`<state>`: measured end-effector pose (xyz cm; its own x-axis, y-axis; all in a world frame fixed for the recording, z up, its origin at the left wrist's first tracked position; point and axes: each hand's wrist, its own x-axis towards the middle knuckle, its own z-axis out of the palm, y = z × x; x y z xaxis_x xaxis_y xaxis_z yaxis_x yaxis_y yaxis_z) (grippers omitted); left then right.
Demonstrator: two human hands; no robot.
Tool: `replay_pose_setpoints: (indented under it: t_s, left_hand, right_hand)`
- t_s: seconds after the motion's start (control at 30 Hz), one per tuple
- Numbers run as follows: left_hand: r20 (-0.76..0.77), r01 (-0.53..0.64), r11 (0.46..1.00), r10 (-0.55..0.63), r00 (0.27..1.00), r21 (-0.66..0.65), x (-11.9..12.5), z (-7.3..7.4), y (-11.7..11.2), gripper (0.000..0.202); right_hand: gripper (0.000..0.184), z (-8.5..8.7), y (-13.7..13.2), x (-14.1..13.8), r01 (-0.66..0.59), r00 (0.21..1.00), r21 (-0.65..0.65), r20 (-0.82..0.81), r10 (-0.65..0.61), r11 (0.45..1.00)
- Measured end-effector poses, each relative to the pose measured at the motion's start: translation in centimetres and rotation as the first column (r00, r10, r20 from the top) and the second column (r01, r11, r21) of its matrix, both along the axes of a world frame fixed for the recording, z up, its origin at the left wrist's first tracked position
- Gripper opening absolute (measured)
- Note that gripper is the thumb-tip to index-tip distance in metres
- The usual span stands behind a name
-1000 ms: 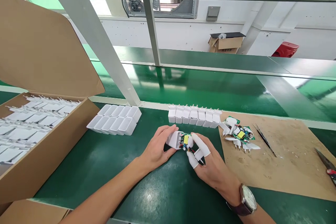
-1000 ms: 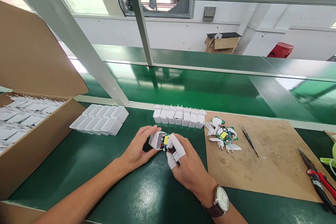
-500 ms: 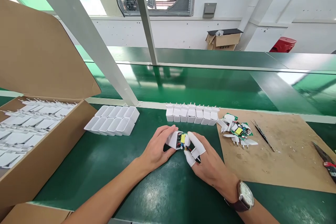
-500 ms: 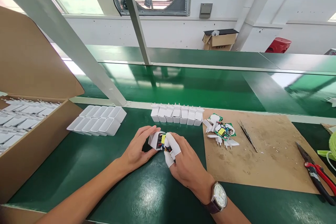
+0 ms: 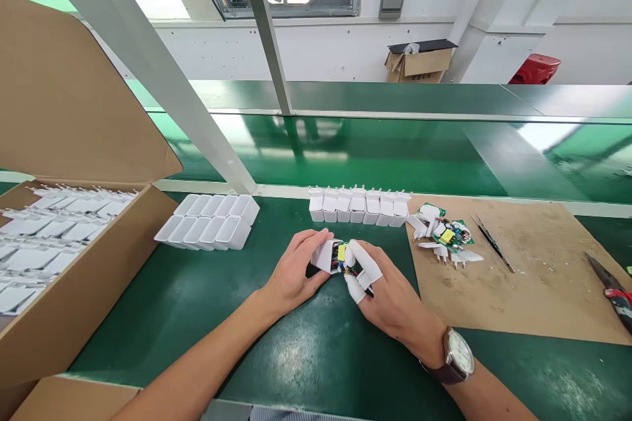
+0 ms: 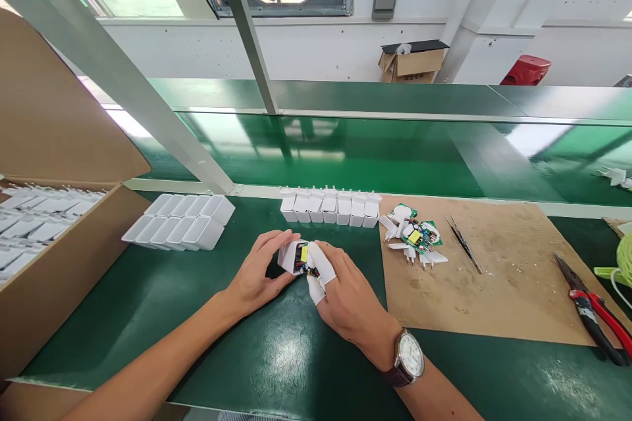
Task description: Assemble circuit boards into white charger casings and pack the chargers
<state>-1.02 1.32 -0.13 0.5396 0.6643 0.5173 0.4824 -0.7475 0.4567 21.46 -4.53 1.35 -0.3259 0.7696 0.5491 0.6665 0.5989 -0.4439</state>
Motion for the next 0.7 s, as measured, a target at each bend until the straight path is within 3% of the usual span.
replay_pose_setpoints:
  t_s: [0.3,0.47,0.57,0.7]
  left_hand:
    - [0.003,0.002,1.0,-0.002,1.0,0.022,0.1,-0.2,-0.1,0.078]
    - [0.034,0.06,0.998,-0.059,0.998,-0.029,0.4,-0.5,-0.2,0.078]
    - [0.056,0.102,0.982,-0.094,0.994,-0.158,0.6,-0.9,-0.4,0.083]
    - [0.115,0.146,0.92,-0.112,0.987,-0.365,0.7,-1.4,-0.6,0.094]
  right_hand:
    - [0.079,-0.6,-0.1,0.0,-0.008,1.0,0.007,-0.011,0.008,1.0]
    - [0.074,-0.7,0.3,-0.1,-0.063,0.997,-0.017,-0.046,0.063,0.998]
    - [0.064,0.2,0.5,0.6,-0.079,0.986,0.0,-0.148,0.078,0.997]
    - [0.028,3.1,-0.3,2.4,-0.094,0.918,-0.021,-0.389,0.078,0.995]
